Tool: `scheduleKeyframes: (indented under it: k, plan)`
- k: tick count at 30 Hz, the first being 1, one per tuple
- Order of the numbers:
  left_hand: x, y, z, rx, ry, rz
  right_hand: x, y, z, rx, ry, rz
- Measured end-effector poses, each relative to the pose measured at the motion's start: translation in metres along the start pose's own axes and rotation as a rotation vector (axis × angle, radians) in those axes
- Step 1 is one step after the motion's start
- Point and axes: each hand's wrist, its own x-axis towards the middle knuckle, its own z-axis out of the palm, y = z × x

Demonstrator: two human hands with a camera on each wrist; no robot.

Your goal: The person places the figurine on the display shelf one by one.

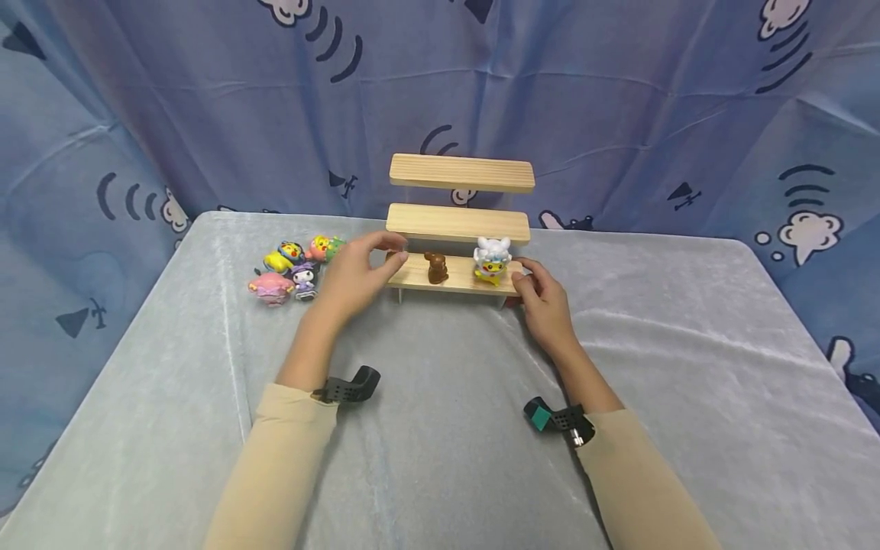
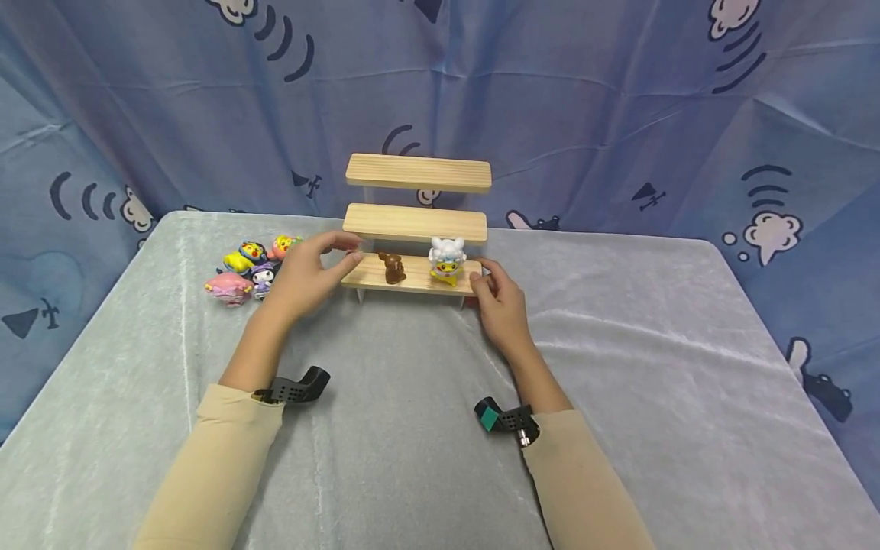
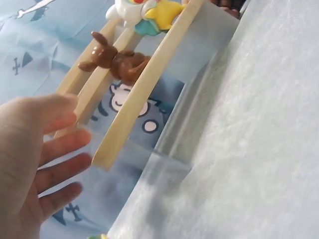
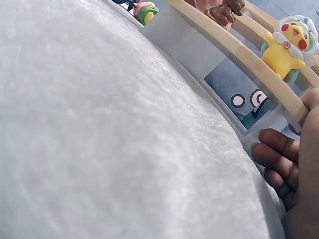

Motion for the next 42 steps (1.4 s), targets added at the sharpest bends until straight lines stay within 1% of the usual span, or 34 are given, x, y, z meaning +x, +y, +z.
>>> scheduleKeyframes:
  k: [2,6,8,11,13,14,19,23,27,30,33,35,37,42]
  plan:
    - [-0.001,-0.004,-0.004,0.041,0.063,-0.027,0.0,0.001,0.0,0.005,-0.002,-0.001]
    - [-0.003,-0.017,-0.013,0.088,0.215,-0.113,0.0,0.002,0.0,0.014,-0.007,0.003]
    - [-0.005,-0.023,-0.019,0.081,0.289,-0.161,0.001,0.002,0.0,0.009,-0.007,0.006]
    - [-0.006,-0.031,-0.025,0.062,0.376,-0.229,0.001,0.003,0.0,-0.003,-0.002,0.007]
    - [-0.006,-0.036,-0.028,0.06,0.418,-0.267,0.001,0.004,0.0,-0.012,0.001,0.004]
    - [-0.007,-0.038,-0.029,0.064,0.436,-0.275,0.001,0.004,0.0,-0.013,0.002,0.004]
    - [-0.009,-0.044,-0.035,0.116,0.48,-0.308,0.0,0.004,-0.001,-0.02,-0.002,0.004]
    - [-0.012,-0.046,-0.042,0.149,0.49,-0.356,-0.001,0.003,-0.001,-0.022,-0.007,0.002]
    - [-0.015,-0.05,-0.049,0.187,0.468,-0.407,0.0,0.003,-0.001,-0.023,-0.006,0.0]
    - [-0.017,-0.052,-0.05,0.228,0.408,-0.459,0.0,0.003,0.0,-0.024,-0.001,0.005]
    - [-0.018,-0.052,-0.05,0.274,0.316,-0.505,0.001,0.003,0.0,-0.025,-0.002,0.01]
    - [-0.018,-0.052,-0.05,0.306,0.265,-0.52,0.001,0.002,0.0,-0.022,-0.003,0.013]
    - [-0.018,-0.053,-0.05,0.326,0.242,-0.523,0.001,0.003,0.0,-0.021,-0.004,0.015]
    - [-0.018,-0.053,-0.051,0.353,0.218,-0.554,0.001,0.002,0.0,-0.024,-0.002,0.014]
